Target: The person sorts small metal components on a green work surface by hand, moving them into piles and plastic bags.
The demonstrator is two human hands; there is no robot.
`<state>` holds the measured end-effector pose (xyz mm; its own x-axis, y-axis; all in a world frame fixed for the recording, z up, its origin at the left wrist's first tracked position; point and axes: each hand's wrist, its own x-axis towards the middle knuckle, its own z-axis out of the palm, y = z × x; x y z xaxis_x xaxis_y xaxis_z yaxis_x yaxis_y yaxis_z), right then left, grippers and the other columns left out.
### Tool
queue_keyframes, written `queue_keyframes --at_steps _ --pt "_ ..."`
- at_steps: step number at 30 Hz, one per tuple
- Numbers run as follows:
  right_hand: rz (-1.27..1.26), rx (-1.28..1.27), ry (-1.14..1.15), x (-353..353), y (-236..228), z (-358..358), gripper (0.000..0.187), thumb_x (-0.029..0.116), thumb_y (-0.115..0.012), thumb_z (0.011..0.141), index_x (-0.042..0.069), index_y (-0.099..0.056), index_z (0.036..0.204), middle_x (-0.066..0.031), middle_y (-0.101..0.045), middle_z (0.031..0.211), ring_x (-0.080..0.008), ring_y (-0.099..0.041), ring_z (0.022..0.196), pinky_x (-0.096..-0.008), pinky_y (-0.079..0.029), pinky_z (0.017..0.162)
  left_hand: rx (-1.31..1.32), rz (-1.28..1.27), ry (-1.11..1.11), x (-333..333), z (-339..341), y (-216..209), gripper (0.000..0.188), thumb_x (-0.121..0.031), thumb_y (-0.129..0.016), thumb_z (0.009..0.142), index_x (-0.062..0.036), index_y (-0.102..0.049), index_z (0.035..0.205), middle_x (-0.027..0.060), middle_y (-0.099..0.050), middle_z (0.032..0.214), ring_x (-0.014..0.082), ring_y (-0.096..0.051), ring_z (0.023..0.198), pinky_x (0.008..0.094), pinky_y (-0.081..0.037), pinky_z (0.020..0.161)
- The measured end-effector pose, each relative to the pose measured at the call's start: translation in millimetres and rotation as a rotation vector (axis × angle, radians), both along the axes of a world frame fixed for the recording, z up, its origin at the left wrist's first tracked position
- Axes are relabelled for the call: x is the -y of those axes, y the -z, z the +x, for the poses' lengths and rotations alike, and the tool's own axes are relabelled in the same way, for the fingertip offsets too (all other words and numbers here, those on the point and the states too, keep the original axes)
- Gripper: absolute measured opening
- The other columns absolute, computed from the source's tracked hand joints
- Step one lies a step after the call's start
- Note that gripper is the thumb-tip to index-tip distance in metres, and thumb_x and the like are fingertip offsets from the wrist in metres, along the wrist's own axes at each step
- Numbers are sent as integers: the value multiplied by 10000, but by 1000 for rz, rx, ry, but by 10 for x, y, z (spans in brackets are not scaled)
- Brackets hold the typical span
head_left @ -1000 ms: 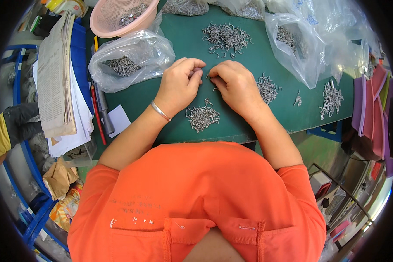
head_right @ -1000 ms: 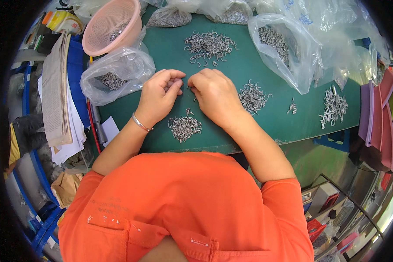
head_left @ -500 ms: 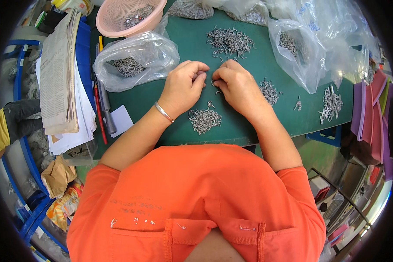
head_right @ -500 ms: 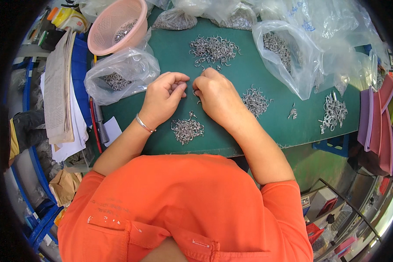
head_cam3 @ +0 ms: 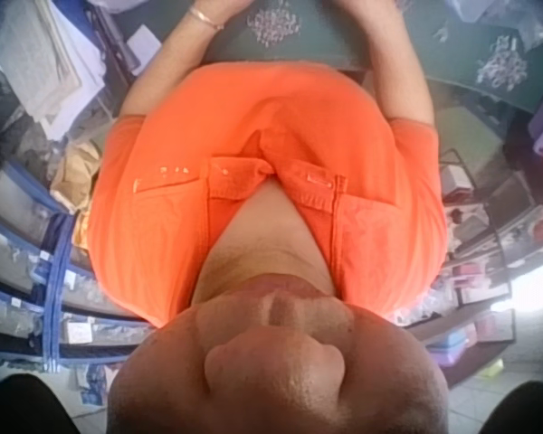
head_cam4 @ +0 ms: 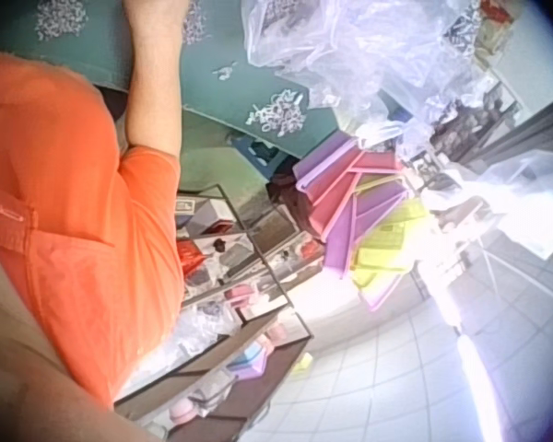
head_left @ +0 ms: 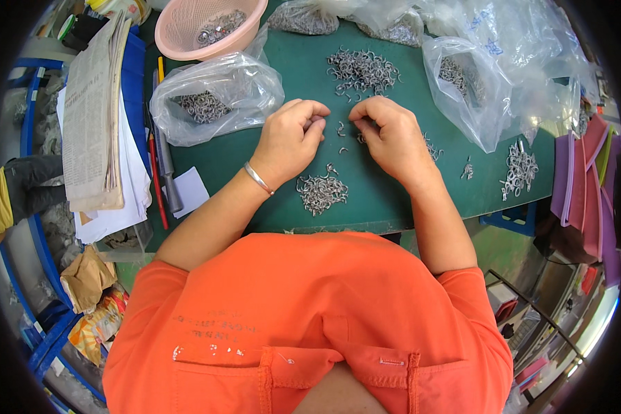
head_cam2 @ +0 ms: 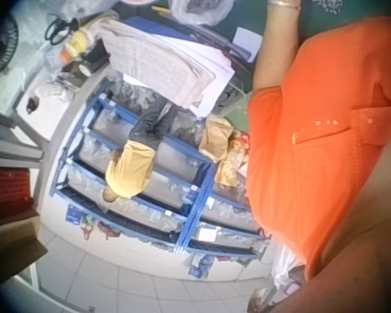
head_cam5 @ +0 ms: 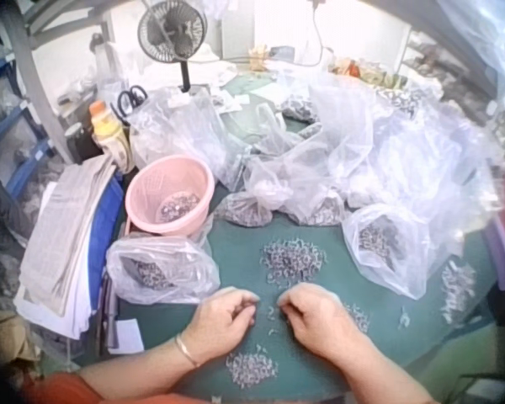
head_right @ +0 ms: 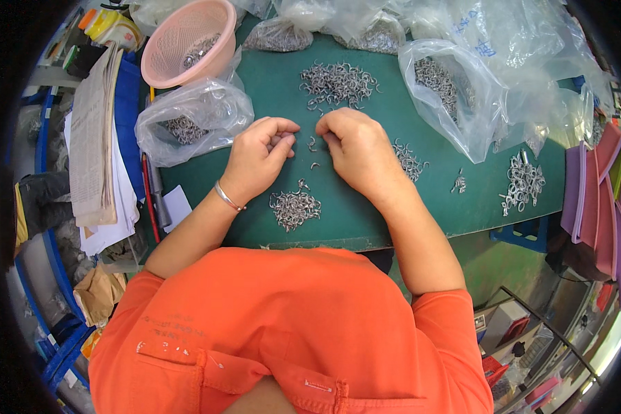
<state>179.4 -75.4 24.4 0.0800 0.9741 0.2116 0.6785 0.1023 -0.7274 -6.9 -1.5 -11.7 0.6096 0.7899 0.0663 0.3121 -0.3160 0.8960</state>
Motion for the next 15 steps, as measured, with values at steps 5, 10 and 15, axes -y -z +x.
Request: queue_keyframes --at_steps 5,10,15 --pt "54 62 -132 -11 95 -119 100 -25 -674 787 18 -646 873 -134 -649 862 -348 -641 849 -420 -522 759 1 -20 0 2 9 -5 168 12 -595 925 43 -666 1074 104 -644 988 139 -700 785 257 -577 697" --pt "79 10 -82 0 113 -86 109 -29 -678 795 33 -662 883 -123 -642 871 -340 -641 850 -414 -527 750 2 -48 -1 2 11 -27 170 17 -597 921 45 -665 1074 108 -644 995 143 -701 787 260 -579 703" --pt "38 -5 -29 -41 41 -11 113 -28 -681 812 28 -714 904 -127 -645 883 -332 -647 846 -411 -535 753 8 -15 2 2 -4 -3 171 23 -596 918 45 -666 1073 109 -644 996 146 -703 787 263 -581 712"
